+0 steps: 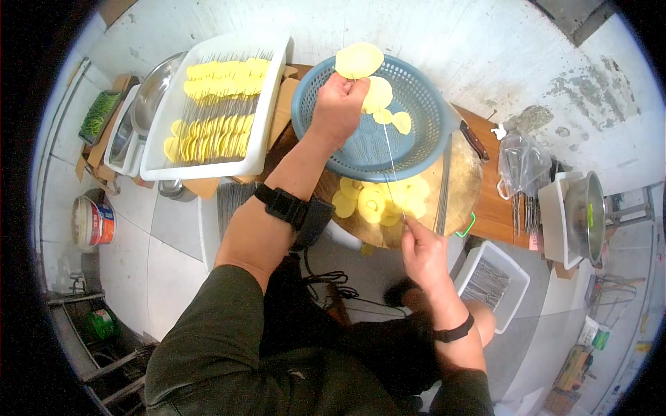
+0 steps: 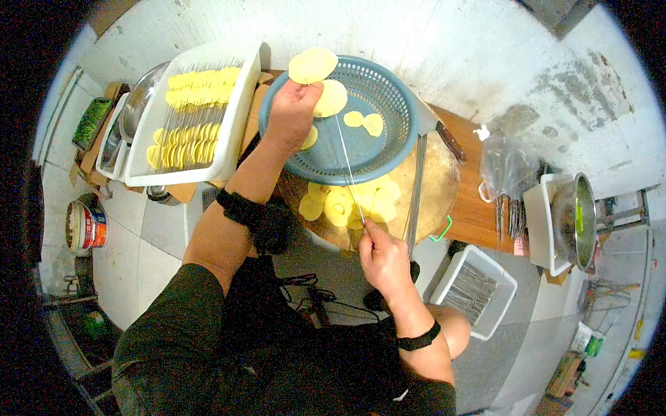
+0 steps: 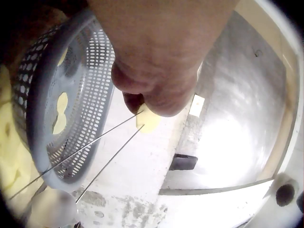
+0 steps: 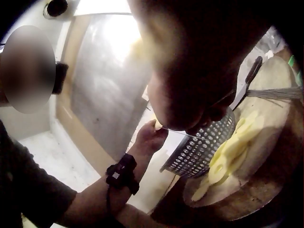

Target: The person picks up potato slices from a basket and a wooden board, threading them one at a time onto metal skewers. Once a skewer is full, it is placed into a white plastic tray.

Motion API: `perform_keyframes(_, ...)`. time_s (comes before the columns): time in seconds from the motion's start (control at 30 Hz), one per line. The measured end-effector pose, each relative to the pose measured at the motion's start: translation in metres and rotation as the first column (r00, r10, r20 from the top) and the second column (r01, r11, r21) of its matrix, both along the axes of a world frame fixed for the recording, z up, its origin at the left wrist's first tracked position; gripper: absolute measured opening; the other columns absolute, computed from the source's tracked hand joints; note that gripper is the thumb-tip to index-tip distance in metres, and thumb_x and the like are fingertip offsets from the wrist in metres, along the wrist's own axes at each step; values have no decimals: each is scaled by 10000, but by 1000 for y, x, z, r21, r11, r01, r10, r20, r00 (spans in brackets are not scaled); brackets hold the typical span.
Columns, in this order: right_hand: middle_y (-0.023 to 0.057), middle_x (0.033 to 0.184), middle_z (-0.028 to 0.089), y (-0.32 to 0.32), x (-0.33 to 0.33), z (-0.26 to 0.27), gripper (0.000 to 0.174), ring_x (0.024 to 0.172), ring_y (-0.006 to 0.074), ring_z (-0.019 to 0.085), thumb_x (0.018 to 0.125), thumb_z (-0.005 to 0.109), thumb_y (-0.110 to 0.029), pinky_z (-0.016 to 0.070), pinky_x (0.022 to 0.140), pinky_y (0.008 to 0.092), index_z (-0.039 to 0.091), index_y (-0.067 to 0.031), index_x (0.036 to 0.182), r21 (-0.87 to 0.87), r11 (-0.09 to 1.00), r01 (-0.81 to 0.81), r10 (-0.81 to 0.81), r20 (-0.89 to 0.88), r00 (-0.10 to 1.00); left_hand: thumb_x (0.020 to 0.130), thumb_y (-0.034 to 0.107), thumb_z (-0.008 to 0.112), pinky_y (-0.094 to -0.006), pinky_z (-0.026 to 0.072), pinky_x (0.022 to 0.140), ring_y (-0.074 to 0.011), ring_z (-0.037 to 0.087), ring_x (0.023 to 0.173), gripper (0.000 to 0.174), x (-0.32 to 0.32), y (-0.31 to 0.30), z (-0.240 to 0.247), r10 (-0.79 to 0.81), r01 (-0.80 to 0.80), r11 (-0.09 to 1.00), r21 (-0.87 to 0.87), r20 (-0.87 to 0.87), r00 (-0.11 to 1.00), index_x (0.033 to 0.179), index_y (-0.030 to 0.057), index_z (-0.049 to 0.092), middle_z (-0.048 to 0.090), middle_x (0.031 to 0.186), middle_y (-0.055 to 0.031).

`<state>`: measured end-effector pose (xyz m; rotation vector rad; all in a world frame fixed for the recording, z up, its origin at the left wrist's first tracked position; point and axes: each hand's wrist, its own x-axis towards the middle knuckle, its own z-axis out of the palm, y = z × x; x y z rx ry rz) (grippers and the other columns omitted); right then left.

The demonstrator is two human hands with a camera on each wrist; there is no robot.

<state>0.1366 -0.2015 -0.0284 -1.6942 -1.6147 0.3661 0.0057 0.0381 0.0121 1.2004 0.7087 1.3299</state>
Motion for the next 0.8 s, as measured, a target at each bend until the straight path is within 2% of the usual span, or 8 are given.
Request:
perform_keyframes(0.1,243,741,634,-2,0,1,206,658,380,650,839,578,-39,530,600,423,653,32,1017,-36,999,5,-5,-4,1000,942,137,516,-272,456,880,-135,600,992,316,-2,6,-10,-28,29,999,16,-55,998,1207,-35,534,643,1101,-73)
perform_keyframes(0.17,242,741,635,-1,0,-3,208,657,381,649,838,579,-41,530,601,426,652,31,1019,-22,1000,6,-5,6,1000,943,132,514,-270,458,874,-137,606,972,307,-5,31,-44,207,-13,877,481,-354,912,1198,-36,536,646,1090,-73)
perform_keyframes(0.27,238,739,636,-1,-1,-4,207,655,377,651,835,584,-45,530,600,425,653,29,1016,2,1000,10,-10,13,1000,941,132,513,-270,460,862,-133,607,954,293,-6,30,-42,235,-11,871,490,-399,886,1180,-36,541,650,1064,-69)
perform_keyframes(0.3,236,737,636,-1,-1,-3,204,654,374,653,834,587,-47,531,598,422,655,29,1010,12,1000,14,-14,10,1000,941,132,513,-270,460,862,-133,607,954,293,-4,23,-32,235,-11,872,490,-399,886,1180,-36,541,650,1064,-69)
perform_keyframes(0.37,233,732,636,0,-2,-5,199,652,370,655,834,589,-47,531,594,418,658,26,1005,34,999,20,-20,4,1000,912,99,534,-275,476,791,-123,593,876,264,2,1,-1,-16,16,999,34,-2,1000,1141,-30,561,644,993,-74)
perform_keyframes(0.47,229,724,636,0,-4,-3,189,649,362,658,836,591,-49,531,587,408,663,21,996,44,999,31,-31,-19,999,916,115,533,-272,473,792,-123,593,893,279,-6,-3,7,49,-32,997,71,-245,968,1152,-32,554,643,1017,-76)
perform_keyframes(0.67,224,716,634,2,-4,0,185,642,353,659,840,590,-50,530,584,393,665,14,997,34,999,32,-30,-54,998,910,115,529,-263,466,777,-111,586,879,287,4,4,-11,-31,32,999,11,-74,997,1154,-33,554,647,988,-61)
perform_keyframes(0.8,209,734,644,5,-3,-6,190,635,343,657,839,588,-48,533,593,395,666,4,1003,65,997,44,-43,-21,999,904,105,531,-258,467,777,-108,591,886,278,3,-4,-1,-1,7,1000,30,-199,980,1147,-26,565,652,977,-52)
